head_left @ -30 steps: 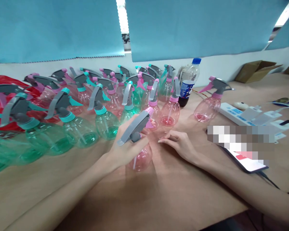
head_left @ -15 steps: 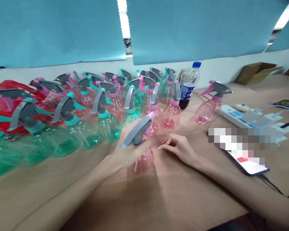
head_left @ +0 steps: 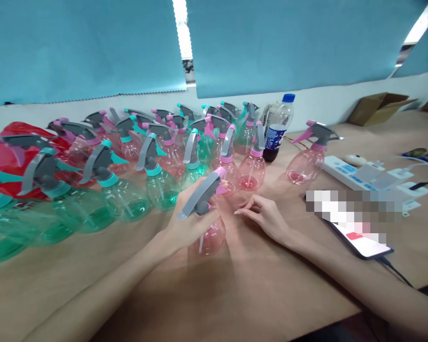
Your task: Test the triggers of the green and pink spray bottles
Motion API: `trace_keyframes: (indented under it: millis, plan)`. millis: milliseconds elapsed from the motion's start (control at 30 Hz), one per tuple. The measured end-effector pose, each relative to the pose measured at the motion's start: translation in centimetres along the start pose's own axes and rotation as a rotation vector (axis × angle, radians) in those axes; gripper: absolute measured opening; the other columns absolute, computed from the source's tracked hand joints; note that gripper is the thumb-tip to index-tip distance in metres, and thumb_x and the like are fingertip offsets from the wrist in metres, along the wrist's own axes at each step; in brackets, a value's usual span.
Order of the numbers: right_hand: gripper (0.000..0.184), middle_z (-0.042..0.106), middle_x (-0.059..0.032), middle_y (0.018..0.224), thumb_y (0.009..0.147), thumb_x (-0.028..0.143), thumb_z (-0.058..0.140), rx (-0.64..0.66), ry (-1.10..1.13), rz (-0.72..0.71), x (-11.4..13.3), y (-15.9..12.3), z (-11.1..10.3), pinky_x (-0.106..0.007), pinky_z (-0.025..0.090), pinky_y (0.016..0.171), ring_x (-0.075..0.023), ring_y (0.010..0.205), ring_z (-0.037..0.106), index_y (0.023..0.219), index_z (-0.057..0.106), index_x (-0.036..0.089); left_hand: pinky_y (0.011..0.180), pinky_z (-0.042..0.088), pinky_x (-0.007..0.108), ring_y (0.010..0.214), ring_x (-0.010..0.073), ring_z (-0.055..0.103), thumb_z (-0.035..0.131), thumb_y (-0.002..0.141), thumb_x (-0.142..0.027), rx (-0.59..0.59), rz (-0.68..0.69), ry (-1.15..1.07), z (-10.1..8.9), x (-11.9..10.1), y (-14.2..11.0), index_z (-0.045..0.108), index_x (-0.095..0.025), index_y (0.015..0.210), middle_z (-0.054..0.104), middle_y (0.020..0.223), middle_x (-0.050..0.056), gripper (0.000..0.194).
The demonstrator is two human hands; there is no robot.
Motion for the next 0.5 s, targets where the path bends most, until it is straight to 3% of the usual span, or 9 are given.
trace_keyframes:
  millis: [100, 300, 433, 500]
  plan:
    - [0.028, 0.071, -0.0029, 0.074, 0.082, 0.045, 0.07, 0.023, 0.023, 0.018, -0.09, 0.02, 0.08, -0.034, 0.053, 0.067, -0.0219, 0.072, 0.068, 0.069, 0.062, 0.021, 0.051, 0.037, 0.028, 0.053, 0.0139, 0.046, 0.051, 0.069, -0.022, 0.021, 0.011, -0.045, 0.19, 0.21, -0.09, 0.048, -0.024, 0.08, 0.048, 0.063, -0.005, 0.012]
    - [0.03, 0.074, -0.0044, 0.085, 0.097, 0.042, 0.049, 0.046, -0.03, -0.026, 0.23, -0.06, 0.23, -0.035, 0.052, 0.073, -0.0224, 0.078, 0.069, 0.083, 0.068, 0.022, 0.054, 0.039, 0.029, 0.055, 0.0146, 0.047, 0.055, 0.073, -0.024, -0.002, 0.014, -0.06, 0.22, 0.44, -0.09, 0.055, -0.023, 0.093, 0.049, 0.064, -0.004, 0.021]
    - [0.028, 0.072, -0.0043, 0.08, 0.087, 0.045, 0.065, 0.026, 0.019, -0.015, 0.19, -0.24, 0.36, -0.034, 0.054, 0.07, -0.0231, 0.079, 0.07, 0.074, 0.06, 0.021, 0.055, 0.043, 0.028, 0.058, 0.0153, 0.051, 0.056, 0.073, -0.023, -0.042, 0.005, -0.069, 0.37, 0.52, -0.05, 0.059, -0.024, 0.101, 0.054, 0.068, -0.003, 0.028]
    - [0.023, 0.073, -0.005, 0.086, 0.086, 0.043, 0.067, 0.036, 0.043, -0.025, 0.3, -0.18, 0.46, -0.035, 0.054, 0.074, -0.0233, 0.085, 0.07, 0.08, 0.061, 0.021, 0.054, 0.044, 0.027, 0.059, 0.0155, 0.052, 0.057, 0.072, -0.02, -0.061, 0.001, -0.074, 0.54, 0.43, 0.02, 0.06, -0.025, 0.103, 0.056, 0.069, -0.003, 0.031]
Point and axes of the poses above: each hand's wrist, its own y-axis towards the middle knuckle, its own z-axis out of the palm, x = y × z, the point moved 5 cm from there along y, towards the middle knuckle
